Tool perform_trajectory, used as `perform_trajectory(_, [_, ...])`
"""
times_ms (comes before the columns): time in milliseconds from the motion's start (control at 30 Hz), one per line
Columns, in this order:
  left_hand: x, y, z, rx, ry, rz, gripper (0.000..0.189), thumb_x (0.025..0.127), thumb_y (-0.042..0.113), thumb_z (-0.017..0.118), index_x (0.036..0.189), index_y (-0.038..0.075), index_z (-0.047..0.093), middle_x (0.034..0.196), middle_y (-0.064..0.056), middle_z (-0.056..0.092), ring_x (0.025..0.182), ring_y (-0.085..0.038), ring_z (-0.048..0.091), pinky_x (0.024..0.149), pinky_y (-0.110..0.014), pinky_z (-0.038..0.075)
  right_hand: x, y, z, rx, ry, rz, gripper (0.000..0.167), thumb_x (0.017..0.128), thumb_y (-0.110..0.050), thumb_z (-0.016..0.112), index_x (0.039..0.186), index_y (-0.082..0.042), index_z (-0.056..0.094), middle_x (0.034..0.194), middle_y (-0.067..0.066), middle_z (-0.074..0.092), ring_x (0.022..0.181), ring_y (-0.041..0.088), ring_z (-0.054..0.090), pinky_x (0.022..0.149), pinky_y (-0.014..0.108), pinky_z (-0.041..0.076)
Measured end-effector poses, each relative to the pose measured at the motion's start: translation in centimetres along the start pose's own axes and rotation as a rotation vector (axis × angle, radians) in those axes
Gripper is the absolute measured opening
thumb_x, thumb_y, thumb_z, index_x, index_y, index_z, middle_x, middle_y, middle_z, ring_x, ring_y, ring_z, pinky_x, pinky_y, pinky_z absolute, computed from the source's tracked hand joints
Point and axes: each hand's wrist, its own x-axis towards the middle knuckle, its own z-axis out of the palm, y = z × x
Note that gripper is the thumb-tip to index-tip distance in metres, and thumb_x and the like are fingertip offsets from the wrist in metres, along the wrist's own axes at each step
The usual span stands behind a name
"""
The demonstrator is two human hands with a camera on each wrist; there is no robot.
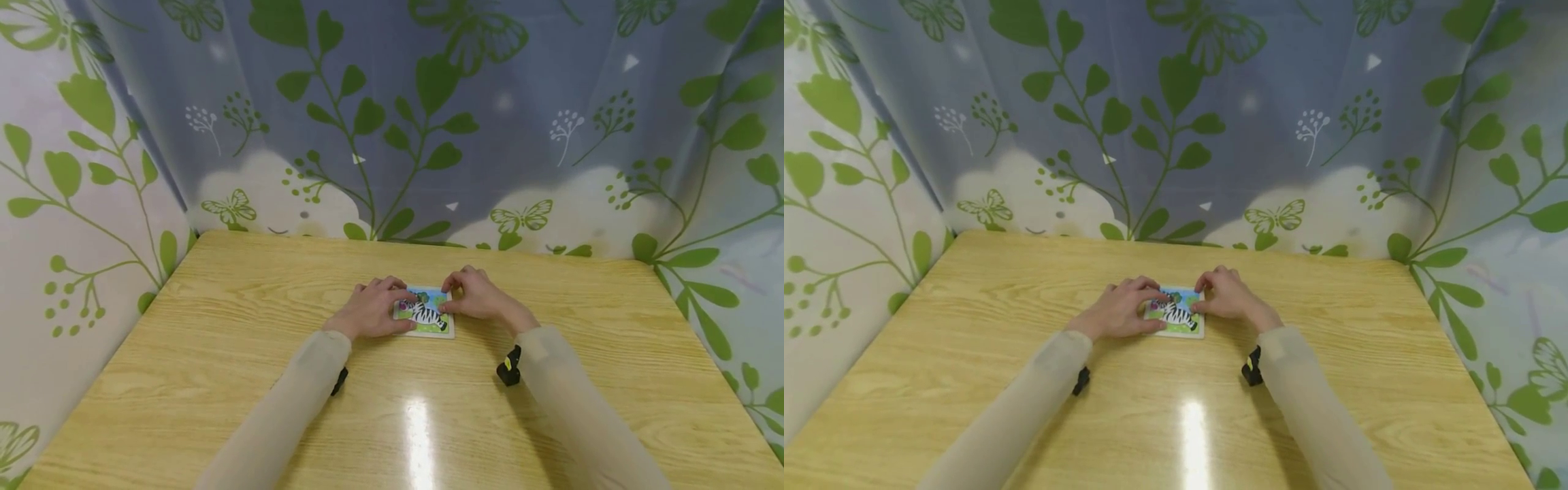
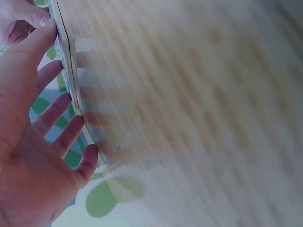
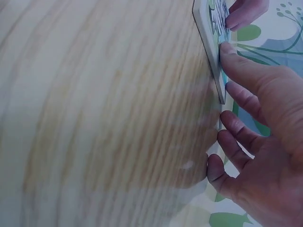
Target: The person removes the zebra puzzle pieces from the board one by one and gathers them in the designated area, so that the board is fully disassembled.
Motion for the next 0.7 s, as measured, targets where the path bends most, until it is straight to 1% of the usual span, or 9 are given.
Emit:
perform_trajectory(267, [-0.10, 0.04, -0.05, -0.001, -0.005, -0.008, 0.054, 0.093, 0.057, 0.067, 0.141, 0.032, 0.061, 0.152, -0.003, 0.049, 0.136, -0.033, 0.050, 0.106, -0.059, 0.041, 0.03, -0.08, 0.15, -0.004, 0.000, -0.001, 0.035, 0.087, -0.033, 0.082, 0.110, -0.008, 0.071, 0.116, 0.015, 0.061, 0.108, 0.033, 0.049, 0.097, 0.050, 0.040])
perform_trajectory(500, [-0.22, 0.13, -0.06, -0.003, -0.008, -0.012, 0.053, 0.093, 0.058, 0.067, 0.141, 0.034, 0.061, 0.152, -0.002, 0.050, 0.136, -0.032, 0.050, 0.106, -0.058, 0.041, 0.04, 0.01, 0.38, 0.016, -0.029, 0.046, 0.036, 0.091, -0.033, 0.079, 0.115, -0.008, 0.067, 0.122, 0.016, 0.055, 0.111, 0.033, 0.044, 0.100, 0.051, 0.038])
perform_trajectory(700, [-0.18, 0.13, -0.10, -0.004, -0.007, -0.016, 0.054, 0.093, 0.058, 0.067, 0.141, 0.033, 0.061, 0.152, -0.002, 0.050, 0.136, -0.032, 0.050, 0.106, -0.058, 0.041, -0.03, 0.02, 0.40, 0.023, -0.049, 0.058, 0.036, 0.093, -0.034, 0.076, 0.117, -0.010, 0.064, 0.125, 0.016, 0.051, 0.110, 0.033, 0.041, 0.099, 0.051, 0.036])
